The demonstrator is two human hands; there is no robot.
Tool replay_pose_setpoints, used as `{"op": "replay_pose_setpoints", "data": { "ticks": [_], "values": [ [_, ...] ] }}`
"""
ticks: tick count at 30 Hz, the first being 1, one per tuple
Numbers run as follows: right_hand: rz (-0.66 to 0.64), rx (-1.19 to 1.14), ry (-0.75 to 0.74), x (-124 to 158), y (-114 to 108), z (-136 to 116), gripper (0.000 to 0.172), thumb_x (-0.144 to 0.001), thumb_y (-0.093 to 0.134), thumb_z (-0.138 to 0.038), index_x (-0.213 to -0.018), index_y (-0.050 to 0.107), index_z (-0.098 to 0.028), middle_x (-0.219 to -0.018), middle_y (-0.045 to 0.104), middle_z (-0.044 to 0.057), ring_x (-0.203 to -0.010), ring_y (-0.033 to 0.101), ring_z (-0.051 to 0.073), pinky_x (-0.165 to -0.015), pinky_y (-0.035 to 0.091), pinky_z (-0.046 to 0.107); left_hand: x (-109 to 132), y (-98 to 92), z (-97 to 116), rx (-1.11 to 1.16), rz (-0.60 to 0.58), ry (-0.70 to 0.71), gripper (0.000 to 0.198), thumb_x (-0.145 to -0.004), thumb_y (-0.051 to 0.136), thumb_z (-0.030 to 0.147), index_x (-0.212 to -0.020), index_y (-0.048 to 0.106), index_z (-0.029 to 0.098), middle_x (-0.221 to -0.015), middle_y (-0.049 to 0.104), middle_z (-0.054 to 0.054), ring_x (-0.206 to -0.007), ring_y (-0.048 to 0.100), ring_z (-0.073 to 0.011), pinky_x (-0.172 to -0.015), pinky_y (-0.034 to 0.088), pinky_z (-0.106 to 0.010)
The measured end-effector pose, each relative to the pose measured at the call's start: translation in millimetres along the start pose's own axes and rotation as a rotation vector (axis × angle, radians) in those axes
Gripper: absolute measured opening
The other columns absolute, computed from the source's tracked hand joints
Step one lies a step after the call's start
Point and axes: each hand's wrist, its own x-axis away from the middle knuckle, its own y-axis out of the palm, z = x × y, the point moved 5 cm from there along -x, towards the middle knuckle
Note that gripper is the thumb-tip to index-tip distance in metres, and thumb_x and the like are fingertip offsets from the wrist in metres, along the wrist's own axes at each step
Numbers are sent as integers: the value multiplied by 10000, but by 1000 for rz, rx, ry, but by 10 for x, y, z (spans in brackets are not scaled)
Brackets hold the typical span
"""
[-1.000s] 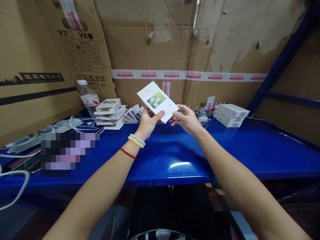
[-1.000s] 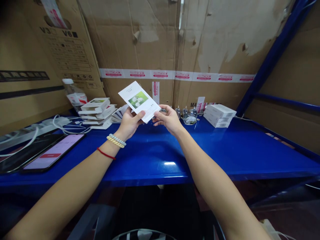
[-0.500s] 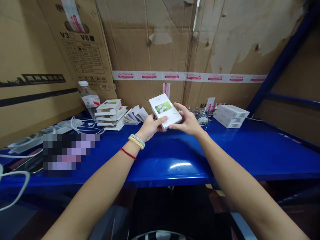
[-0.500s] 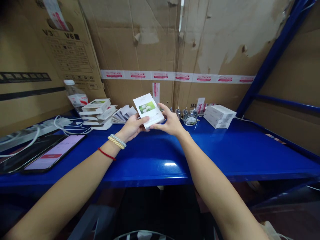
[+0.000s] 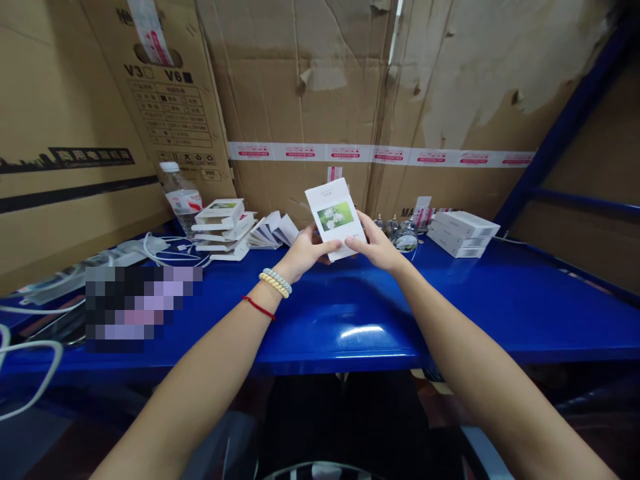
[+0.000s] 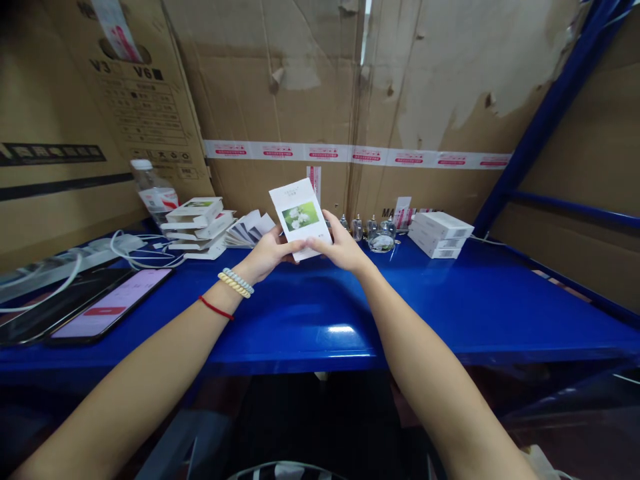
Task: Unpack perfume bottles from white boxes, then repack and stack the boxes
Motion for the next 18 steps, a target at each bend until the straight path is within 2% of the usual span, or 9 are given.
{"op": "replay_pose_setpoints", "data": {
  "ticks": [3,5,7,9,12,15,18],
  "values": [
    [-35,-71,111,-36,-36,76,559,-642,805,-361,-1126,599,-170,-1121,706,94,-994,681,244,-913,537,420,-36,-39,-12,-120,-46,19,555,-568,859,260,-1053,605,167,-977,704,-92,-837,660,-212,-724,551,-351],
    [-103,-68,190,-35,-60,132,482,-587,824,-262,-1020,638,-160,-1032,734,76,-938,696,236,-904,542,427,-60,-66,-14,-171,-113,46,531,-566,843,248,-1037,613,164,-965,703,-87,-871,656,-221,-820,535,-398],
    [-214,-45,278,-8,-60,196,437,-559,824,-196,-963,662,-155,-978,748,64,-900,704,228,-890,550,425,-83,-139,18,-269,-140,133,408,-637,772,279,-1003,627,169,-936,696,-76,-878,643,-223,-869,513,-419],
    [-310,-4,367,33,-52,266,416,-532,824,-154,-922,680,-153,-948,756,55,-869,706,221,-870,560,419,-99,-296,82,-509,-24,270,261,-690,680,279,-926,639,175,-904,676,-70,-877,616,-228,-888,494,-422],
    [-339,27,437,63,-58,335,426,-482,822,-112,-888,699,-150,-933,758,46,-872,702,222,-874,560,421,-92,-551,151,-1001,228,412,157,-678,628,227,-822,648,169,-924,639,-98,-945,574,-270,-941,448,-443],
    [-331,13,428,57,-56,344,433,-464,824,-99,-880,710,-141,-918,757,48,-904,699,229,-919,542,436,-93,-749,108,-1307,363,355,204,-684,605,186,-862,694,143,-1119,593,-173,-1138,491,-364,-1007,367,-519],
    [-336,11,408,45,-53,339,457,-468,829,-102,-909,717,-142,-952,757,54,-929,698,229,-948,528,437,-89,-881,38,-1448,450,214,340,-695,565,125,-996,722,146,-1318,469,-215,-1247,371,-430,-986,325,-581]
  ]
}}
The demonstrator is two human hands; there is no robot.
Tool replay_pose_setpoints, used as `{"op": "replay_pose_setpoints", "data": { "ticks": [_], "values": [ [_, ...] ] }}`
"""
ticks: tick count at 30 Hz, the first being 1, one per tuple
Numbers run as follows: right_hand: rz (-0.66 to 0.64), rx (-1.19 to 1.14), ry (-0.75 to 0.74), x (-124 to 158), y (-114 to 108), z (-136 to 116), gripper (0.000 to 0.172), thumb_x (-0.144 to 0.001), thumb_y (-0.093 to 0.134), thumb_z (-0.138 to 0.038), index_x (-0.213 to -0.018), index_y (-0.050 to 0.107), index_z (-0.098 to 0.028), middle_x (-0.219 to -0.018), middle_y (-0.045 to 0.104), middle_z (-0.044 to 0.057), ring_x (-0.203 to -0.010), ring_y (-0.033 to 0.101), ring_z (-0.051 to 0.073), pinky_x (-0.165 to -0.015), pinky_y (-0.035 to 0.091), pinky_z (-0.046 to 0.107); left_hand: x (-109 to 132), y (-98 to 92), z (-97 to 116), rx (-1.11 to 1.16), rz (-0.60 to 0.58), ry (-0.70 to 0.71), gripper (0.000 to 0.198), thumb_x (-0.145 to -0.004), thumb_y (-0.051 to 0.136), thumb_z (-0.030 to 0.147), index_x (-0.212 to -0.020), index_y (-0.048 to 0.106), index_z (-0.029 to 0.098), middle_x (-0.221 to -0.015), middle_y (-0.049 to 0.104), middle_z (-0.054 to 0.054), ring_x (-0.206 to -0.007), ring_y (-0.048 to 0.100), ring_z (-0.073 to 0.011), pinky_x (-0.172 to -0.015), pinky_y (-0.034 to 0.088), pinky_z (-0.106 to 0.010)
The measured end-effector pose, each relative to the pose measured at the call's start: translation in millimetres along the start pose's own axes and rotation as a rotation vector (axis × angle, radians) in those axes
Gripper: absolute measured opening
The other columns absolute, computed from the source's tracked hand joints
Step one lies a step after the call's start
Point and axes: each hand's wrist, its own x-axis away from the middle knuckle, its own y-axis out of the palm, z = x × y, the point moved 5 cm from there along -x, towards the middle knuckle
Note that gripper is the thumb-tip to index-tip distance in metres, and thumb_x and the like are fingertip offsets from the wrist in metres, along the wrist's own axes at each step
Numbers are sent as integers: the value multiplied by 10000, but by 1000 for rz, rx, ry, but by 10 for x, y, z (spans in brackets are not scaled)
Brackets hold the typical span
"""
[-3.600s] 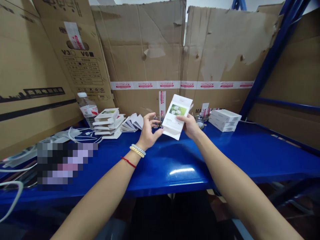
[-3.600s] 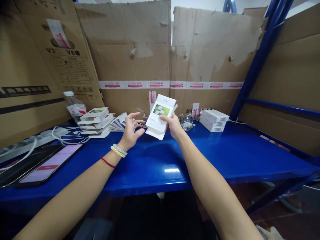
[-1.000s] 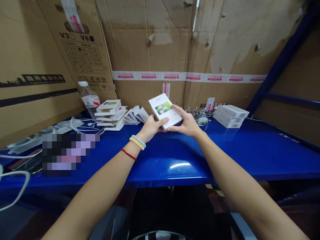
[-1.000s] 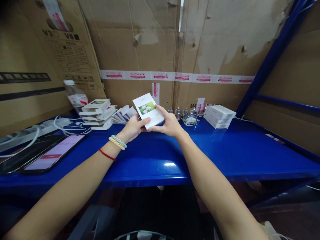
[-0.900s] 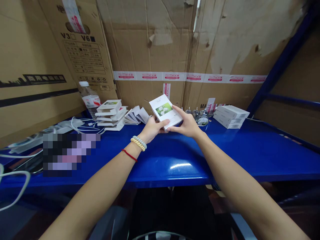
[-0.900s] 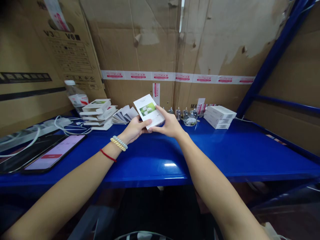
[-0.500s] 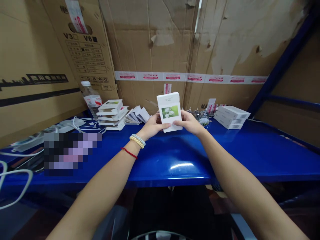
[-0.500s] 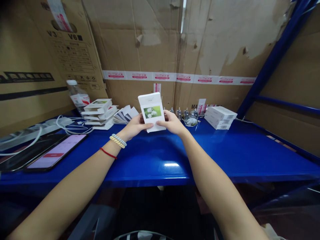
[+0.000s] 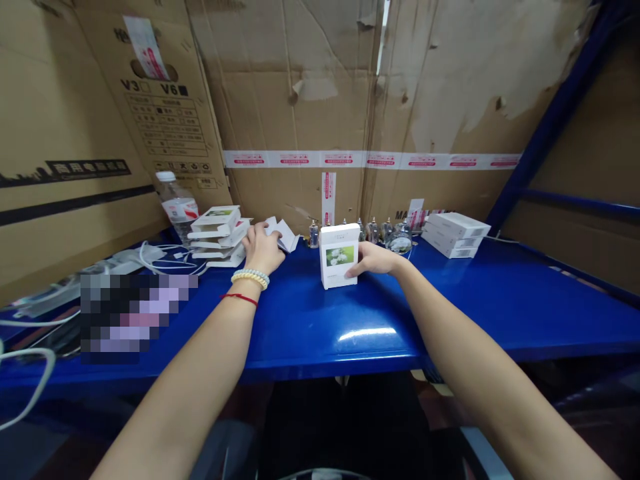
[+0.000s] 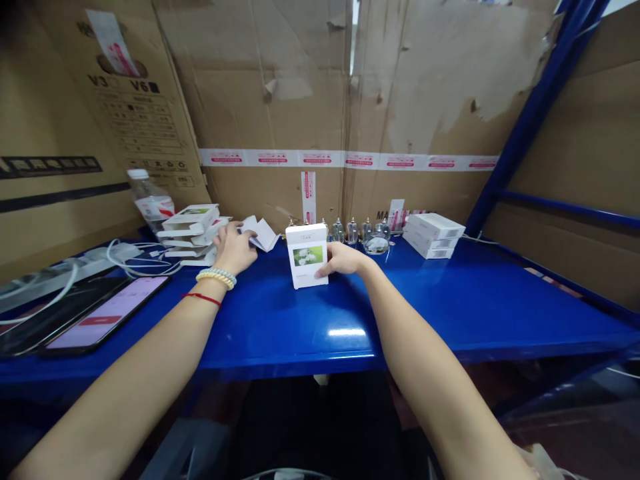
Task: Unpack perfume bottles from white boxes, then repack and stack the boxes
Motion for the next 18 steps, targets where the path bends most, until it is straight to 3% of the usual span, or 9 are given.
{"op": "replay_pose_setpoints", "data": {
  "ticks": [5,9,18],
  "values": [
    [-32,43,-14,-29,10,21,476,-487,834,-128,-948,722,-150,-1012,755,61,-948,699,222,-963,521,429,32,30,12,-39,10,-55,328,-784,499,157,-995,748,188,-1393,394,-188,-1259,326,-423,-983,292,-599],
    [-45,46,-22,-48,17,45,478,-481,844,-151,-944,726,-154,-998,757,60,-941,701,220,-958,524,431,35,71,83,-36,-3,-34,313,-777,487,129,-929,757,168,-1450,362,-181,-1280,302,-427,-1006,254,-612],
    [-50,17,26,-33,51,52,469,-458,840,-138,-911,719,-140,-969,756,61,-916,698,221,-953,523,425,10,46,86,-22,13,-26,261,-802,461,149,-785,721,154,-1454,420,-175,-1293,320,-398,-1009,231,-584]
  ]
}}
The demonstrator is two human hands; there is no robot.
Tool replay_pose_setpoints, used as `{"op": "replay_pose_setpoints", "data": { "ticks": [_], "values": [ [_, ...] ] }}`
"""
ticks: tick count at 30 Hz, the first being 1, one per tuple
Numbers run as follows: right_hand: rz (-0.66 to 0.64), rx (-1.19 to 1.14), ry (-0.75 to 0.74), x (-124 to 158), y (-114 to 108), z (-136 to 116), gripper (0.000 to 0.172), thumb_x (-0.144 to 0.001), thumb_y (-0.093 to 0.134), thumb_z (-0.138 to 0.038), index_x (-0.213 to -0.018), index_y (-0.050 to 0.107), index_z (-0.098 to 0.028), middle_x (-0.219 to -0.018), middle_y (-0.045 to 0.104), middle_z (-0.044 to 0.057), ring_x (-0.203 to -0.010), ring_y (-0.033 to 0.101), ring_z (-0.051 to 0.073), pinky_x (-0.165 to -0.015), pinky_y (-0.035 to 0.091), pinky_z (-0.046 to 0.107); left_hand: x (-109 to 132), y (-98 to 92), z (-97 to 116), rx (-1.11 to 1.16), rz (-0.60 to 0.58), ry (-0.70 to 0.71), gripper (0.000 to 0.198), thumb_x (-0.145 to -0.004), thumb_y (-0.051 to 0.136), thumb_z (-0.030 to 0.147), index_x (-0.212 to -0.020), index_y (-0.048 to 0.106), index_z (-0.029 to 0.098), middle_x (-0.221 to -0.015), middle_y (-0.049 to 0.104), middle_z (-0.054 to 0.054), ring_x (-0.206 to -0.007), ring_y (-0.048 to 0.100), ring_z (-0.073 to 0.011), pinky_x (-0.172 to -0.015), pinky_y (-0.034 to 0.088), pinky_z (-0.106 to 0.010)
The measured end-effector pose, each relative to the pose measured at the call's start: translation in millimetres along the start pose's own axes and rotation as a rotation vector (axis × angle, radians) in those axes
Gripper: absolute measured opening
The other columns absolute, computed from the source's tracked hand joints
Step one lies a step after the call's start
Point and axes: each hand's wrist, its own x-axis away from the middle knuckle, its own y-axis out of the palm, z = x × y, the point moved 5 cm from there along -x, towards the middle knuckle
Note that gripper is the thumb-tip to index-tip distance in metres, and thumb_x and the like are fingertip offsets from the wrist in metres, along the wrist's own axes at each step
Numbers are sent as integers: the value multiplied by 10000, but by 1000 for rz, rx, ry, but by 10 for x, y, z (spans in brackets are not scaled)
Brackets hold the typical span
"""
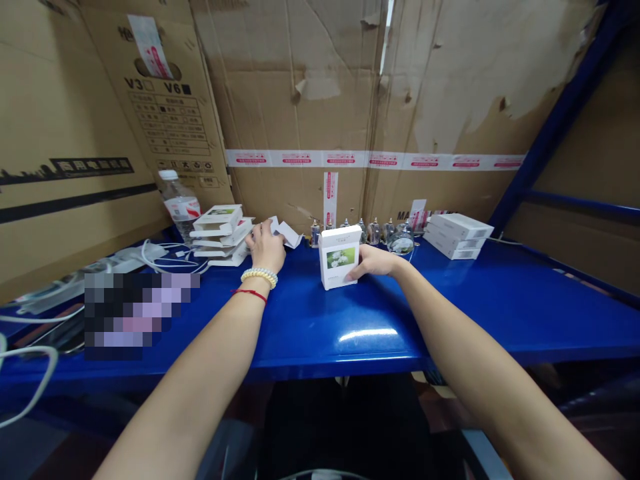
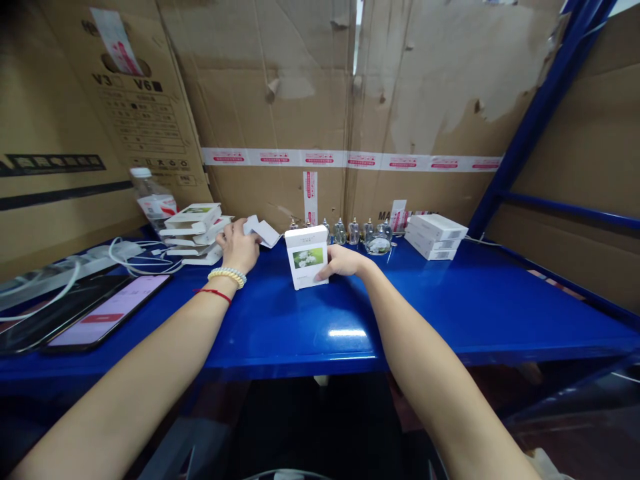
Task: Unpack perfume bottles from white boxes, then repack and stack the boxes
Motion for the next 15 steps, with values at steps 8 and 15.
{"op": "replay_pose_setpoints", "data": {
  "ticks": [8,15],
  "values": [
    [-22,22,12,10,10,3,475,-546,846,-223,-995,709,-146,-1086,732,87,-995,678,243,-961,509,437,-43,-140,30,78,217,58,283,-901,381,175,-892,664,174,-1023,682,-146,-1153,483,-332,-985,202,-539],
    [200,-176,-191,1,-159,-76,610,-682,696,-668,-1110,649,-236,-1244,663,72,-1149,604,266,-969,479,417,31,-418,238,224,581,283,142,-857,525,168,-762,624,208,-954,721,-74,-988,566,-286,-947,206,-512]
  ]
}}
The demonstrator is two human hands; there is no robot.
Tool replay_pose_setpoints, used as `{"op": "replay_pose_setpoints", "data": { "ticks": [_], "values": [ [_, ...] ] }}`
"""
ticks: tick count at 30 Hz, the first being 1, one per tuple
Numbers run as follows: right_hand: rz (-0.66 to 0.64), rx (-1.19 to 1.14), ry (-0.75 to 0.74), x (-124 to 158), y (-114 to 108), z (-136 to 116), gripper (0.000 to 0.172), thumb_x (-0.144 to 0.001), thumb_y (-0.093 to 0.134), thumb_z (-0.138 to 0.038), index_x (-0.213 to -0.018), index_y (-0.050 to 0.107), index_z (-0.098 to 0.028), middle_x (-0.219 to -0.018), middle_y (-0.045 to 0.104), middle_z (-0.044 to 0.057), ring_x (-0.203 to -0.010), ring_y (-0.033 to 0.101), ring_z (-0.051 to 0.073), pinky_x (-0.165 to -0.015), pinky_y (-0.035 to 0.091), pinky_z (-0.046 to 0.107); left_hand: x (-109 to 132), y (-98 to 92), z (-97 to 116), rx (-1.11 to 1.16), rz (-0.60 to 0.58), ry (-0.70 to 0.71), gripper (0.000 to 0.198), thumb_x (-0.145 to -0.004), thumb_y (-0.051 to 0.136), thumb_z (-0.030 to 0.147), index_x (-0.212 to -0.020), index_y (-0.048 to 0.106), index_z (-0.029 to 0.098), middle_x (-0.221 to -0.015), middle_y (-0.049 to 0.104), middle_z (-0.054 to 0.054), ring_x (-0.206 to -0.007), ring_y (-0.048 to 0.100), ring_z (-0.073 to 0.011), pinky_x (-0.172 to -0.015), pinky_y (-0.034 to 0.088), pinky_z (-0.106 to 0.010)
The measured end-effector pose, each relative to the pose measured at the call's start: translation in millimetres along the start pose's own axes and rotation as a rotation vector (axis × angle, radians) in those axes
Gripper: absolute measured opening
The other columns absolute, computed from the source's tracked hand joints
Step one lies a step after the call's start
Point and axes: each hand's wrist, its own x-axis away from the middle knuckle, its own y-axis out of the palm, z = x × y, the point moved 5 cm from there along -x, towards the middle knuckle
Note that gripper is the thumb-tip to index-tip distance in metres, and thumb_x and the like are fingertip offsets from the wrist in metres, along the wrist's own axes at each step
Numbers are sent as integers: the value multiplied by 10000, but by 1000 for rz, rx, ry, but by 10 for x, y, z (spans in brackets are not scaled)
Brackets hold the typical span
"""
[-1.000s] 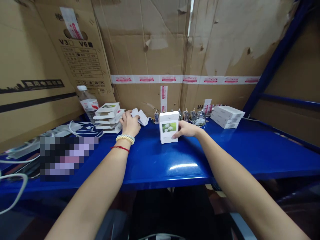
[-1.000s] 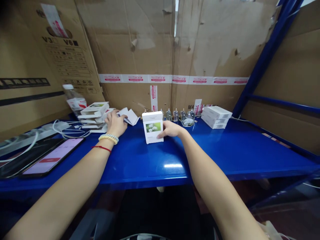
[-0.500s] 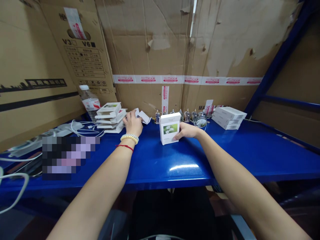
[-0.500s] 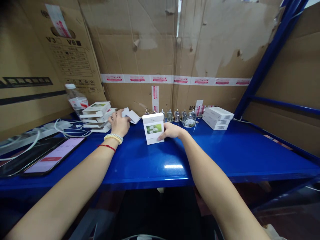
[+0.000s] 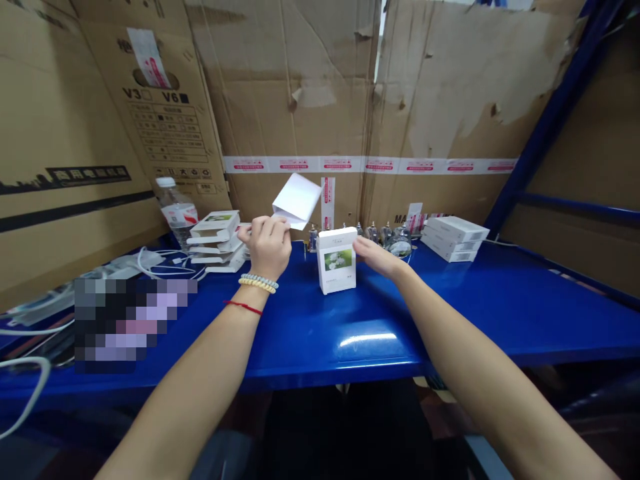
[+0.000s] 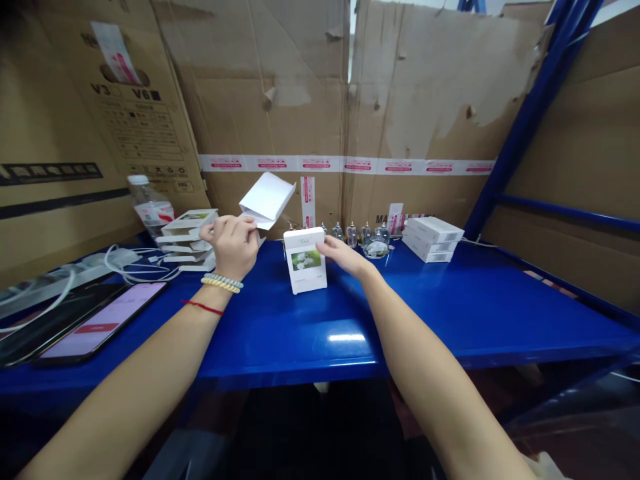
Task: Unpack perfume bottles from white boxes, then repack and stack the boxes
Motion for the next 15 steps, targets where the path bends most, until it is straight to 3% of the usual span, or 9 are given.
{"op": "replay_pose_setpoints", "data": {
  "ticks": [3,7,11,15],
  "values": [
    [254,-46,-143,14,-148,-110,656,-732,515,-790,-1086,626,-249,-1176,677,64,-1149,590,264,-939,475,413,-27,-163,248,25,129,154,129,-847,567,148,-761,623,225,-909,730,-30,-923,585,-244,-904,234,-461],
    [341,-134,-340,74,-132,-314,661,-720,512,-811,-1066,627,-260,-1094,698,58,-1077,623,241,-892,486,385,11,-357,634,55,236,367,144,-839,596,108,-772,621,232,-876,736,12,-892,593,-194,-872,254,-411],
    [343,-200,-510,136,-1,-488,629,-651,653,-764,-1000,658,-241,-1045,718,63,-1063,643,259,-872,510,387,80,-357,896,93,173,472,175,-833,596,76,-772,627,237,-876,744,35,-868,586,-172,-852,258,-399],
    [409,-261,-443,163,40,-533,503,-627,780,-618,-898,677,-207,-913,739,66,-925,686,252,-816,544,394,121,-324,983,163,116,482,153,-803,607,101,-795,630,252,-879,726,25,-884,587,-185,-865,269,-414]
  ]
}}
